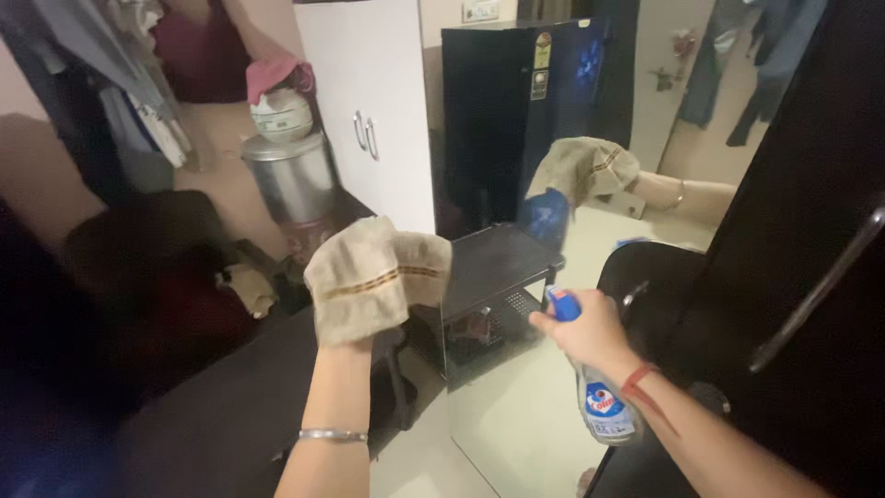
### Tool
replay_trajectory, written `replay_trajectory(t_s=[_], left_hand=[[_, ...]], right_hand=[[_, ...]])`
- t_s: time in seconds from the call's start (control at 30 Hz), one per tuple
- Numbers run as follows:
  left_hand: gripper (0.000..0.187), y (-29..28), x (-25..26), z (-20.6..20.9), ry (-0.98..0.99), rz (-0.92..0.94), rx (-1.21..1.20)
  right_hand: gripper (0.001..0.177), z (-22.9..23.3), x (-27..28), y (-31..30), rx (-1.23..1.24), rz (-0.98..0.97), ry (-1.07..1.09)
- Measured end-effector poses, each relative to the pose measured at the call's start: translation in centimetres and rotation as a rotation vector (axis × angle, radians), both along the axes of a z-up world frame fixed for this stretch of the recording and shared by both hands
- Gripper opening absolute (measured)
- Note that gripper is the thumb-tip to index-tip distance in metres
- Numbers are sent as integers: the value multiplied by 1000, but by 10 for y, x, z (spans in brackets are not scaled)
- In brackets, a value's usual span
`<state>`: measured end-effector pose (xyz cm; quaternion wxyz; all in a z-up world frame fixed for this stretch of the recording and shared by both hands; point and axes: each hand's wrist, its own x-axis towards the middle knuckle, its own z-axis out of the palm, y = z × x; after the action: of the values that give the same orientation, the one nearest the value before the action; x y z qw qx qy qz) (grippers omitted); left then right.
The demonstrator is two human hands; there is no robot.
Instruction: The person wipes a mirrored wardrobe door with a cloth, then sprays a cleaning solution and continues wiping the surface. The person also wipes a black cabinet door with the cloth.
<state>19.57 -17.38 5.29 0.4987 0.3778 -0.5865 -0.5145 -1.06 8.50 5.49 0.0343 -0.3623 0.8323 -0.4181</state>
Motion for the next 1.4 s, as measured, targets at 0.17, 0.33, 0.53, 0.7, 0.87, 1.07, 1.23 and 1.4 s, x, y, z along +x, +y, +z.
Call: replay_trajectory(t_s=[0.17, 0.33, 0.53, 0.7, 0.87, 1.07, 1.23, 1.4], left_hand=[[35, 28, -11, -1, -316, 142, -233], [27, 52, -15, 34, -754, 245, -483], [12, 83, -8, 85, -1419, 190, -707], [9, 90, -17, 72, -1326, 134, -887], [13, 96, -30, 52, -1294, 157, -969], [21, 75, -66, 10, -942, 145, -740], [28, 19, -150, -53, -94, 161, -218], [36, 24, -270, -118, 373, 29, 62]], right_hand=[[33, -7, -4, -16, -45, -33, 57], [33, 2, -11, -26, -40, 29, 129], [40, 28, -5, -33, 58, 115, 9], [36, 42, 0, -47, 131, 64, 111], [35, 57, 1, -45, 31, 159, 5], [34, 99, -8, -4, 86, 19, 462], [43, 153, -17, 37, -47, 26, 1160], [64, 170, -22, 60, -190, -6, 1204]])
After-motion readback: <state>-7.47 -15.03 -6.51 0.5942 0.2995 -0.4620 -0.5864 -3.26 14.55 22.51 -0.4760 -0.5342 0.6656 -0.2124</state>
